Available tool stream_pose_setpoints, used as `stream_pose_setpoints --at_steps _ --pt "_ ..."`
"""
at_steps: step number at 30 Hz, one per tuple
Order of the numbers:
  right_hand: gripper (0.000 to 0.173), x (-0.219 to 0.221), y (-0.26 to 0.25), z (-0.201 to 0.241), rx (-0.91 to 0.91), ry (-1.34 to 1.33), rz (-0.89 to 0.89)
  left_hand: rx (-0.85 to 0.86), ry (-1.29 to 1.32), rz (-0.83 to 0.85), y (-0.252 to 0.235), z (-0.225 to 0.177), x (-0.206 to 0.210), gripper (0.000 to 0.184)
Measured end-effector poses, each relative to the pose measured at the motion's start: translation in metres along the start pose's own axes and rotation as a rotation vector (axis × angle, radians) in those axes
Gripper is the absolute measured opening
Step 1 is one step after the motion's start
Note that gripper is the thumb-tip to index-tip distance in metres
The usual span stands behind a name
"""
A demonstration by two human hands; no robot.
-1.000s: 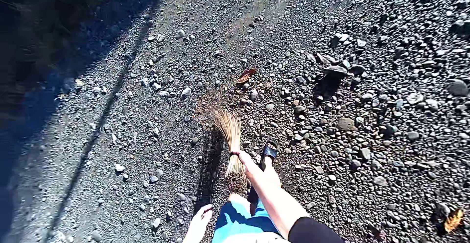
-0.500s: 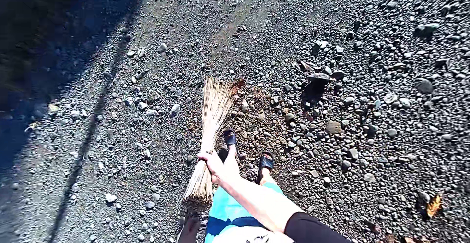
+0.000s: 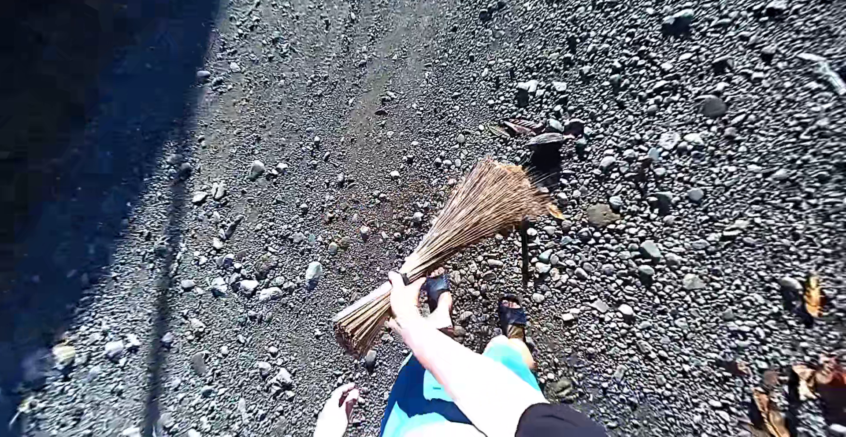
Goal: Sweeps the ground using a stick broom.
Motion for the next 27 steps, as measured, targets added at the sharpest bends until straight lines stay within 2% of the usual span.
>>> stream_pose_setpoints --at_steps 2,3,5,7,8,10,12,14,15,16,18,20,22,24,26,27 --pt "0.094 0.009 0.014 0.002 0.043 -0.036 0.110 0.040 -0.066 0.044 -0.011 -0.008 -0.004 0.041" --pt "0.086 0.009 0.015 0.007 0.076 -0.066 0.155 0.057 -0.084 0.065 -0.016 -0.015 -0.004 0.041" --pt "0.060 0.003 0.003 0.021 0.166 -0.099 0.241 0.095 -0.110 0.093 -0.024 -0.032 -0.008 0.041" --pt "0.027 -0.016 -0.020 0.040 0.304 -0.077 0.350 0.136 -0.144 0.096 -0.032 -0.050 -0.014 0.041" --pt "0.022 -0.034 -0.035 0.052 0.362 -0.053 0.398 0.144 -0.158 0.095 -0.038 -0.059 -0.017 0.041" --pt "0.029 -0.087 -0.070 0.086 0.375 -0.048 0.437 0.148 -0.153 0.080 -0.048 -0.075 -0.023 0.042" --pt "0.027 -0.157 -0.101 0.135 0.208 -0.113 0.242 0.156 -0.115 0.060 -0.053 -0.090 -0.028 0.041" --pt "0.022 -0.226 -0.123 0.180 -0.015 -0.124 -0.108 0.165 -0.104 0.059 -0.054 -0.098 -0.027 0.040" --pt "0.026 -0.252 -0.130 0.195 -0.100 -0.095 -0.272 0.165 -0.117 0.062 -0.053 -0.100 -0.026 0.040" --pt "0.039 -0.267 -0.135 0.203 -0.148 -0.077 -0.368 0.158 -0.151 0.070 -0.051 -0.101 -0.025 0.041" --pt "0.067 -0.268 -0.128 0.211 -0.221 -0.111 -0.405 0.126 -0.229 0.076 -0.041 -0.112 -0.016 0.042" --pt "0.084 -0.254 -0.117 0.203 -0.259 -0.165 -0.338 0.123 -0.294 0.069 -0.037 -0.125 -0.007 0.041" --pt "0.080 -0.245 -0.102 0.187 -0.195 -0.165 -0.213 0.135 -0.315 0.058 -0.037 -0.141 0.003 0.042" --pt "0.061 -0.242 -0.083 0.181 -0.038 -0.199 -0.019 0.171 -0.300 0.039 -0.033 -0.168 0.021 0.042" --pt "0.029 -0.248 -0.067 0.183 0.158 -0.288 0.185 0.226 -0.356 0.062 -0.024 -0.206 0.044 0.041" --pt "0.026 -0.259 -0.067 0.187 0.243 -0.316 0.283 0.256 -0.387 0.090 -0.019 -0.229 0.058 0.041"
Point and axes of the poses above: each hand's wrist, its own y-axis away from the middle knuckle, its own x-axis out of the palm, z = x × y, the point moved 7 cm from there along -y, towards the middle knuckle, and after that the axes turned 6 degrees about -z, right-handed, at the moved point
